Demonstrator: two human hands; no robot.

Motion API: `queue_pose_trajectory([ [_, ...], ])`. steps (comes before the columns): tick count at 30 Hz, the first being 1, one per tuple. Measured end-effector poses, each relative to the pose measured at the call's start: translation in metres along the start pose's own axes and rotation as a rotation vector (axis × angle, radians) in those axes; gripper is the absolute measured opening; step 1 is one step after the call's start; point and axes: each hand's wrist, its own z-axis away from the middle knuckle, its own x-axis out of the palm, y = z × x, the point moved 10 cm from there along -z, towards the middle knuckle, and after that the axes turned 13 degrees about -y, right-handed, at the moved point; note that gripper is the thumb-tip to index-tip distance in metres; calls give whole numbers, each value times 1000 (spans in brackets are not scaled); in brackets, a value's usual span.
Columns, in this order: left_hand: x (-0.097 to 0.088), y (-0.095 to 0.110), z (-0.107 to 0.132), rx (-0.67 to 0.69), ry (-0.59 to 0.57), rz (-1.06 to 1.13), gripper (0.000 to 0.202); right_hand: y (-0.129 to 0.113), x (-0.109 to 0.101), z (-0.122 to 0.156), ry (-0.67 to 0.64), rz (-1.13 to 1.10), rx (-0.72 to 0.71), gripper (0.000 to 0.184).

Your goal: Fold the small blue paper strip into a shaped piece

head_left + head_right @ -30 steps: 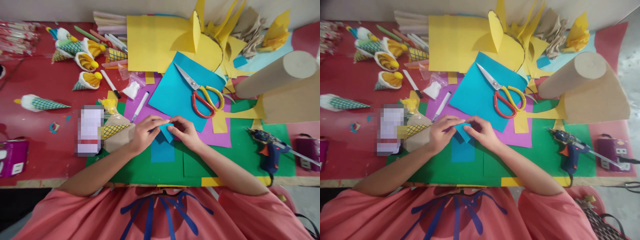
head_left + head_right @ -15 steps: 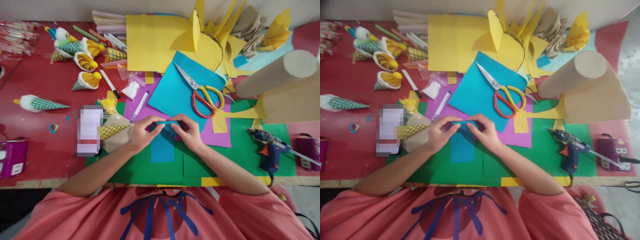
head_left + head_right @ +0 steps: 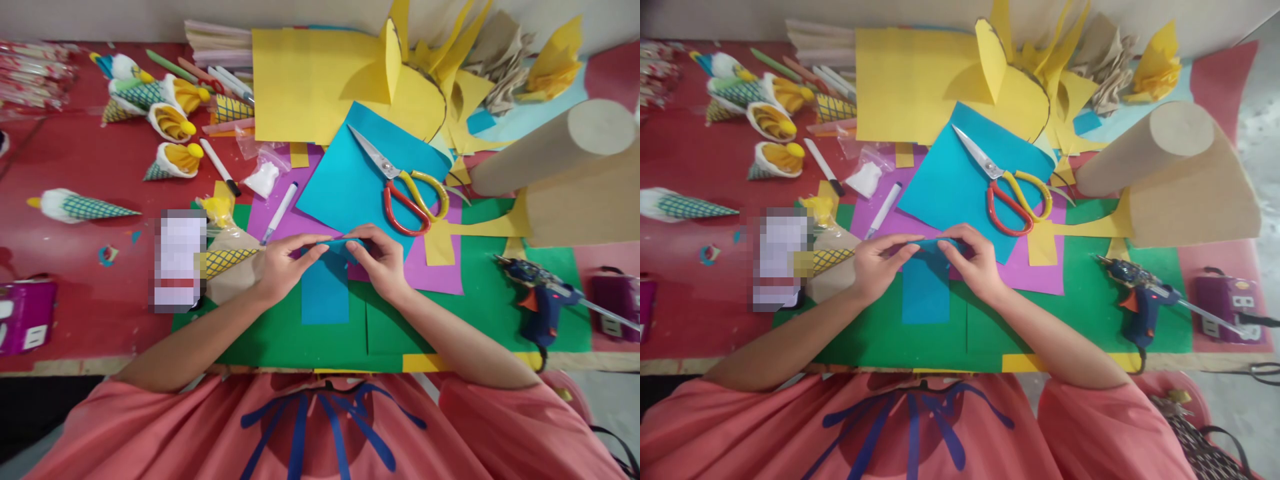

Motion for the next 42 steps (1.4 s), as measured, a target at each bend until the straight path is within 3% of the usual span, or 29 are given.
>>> queue_pose_trajectory([
  [20, 1, -3, 0, 23, 18, 50, 16, -6, -1, 0, -7, -1, -34, 9],
  [29, 12, 26, -2, 206, -82, -94, 6, -13, 14, -3, -153, 17, -64, 8],
  [42, 13, 26, -1, 209, -79, -121, 5, -4, 10, -2, -115, -26, -3, 12],
])
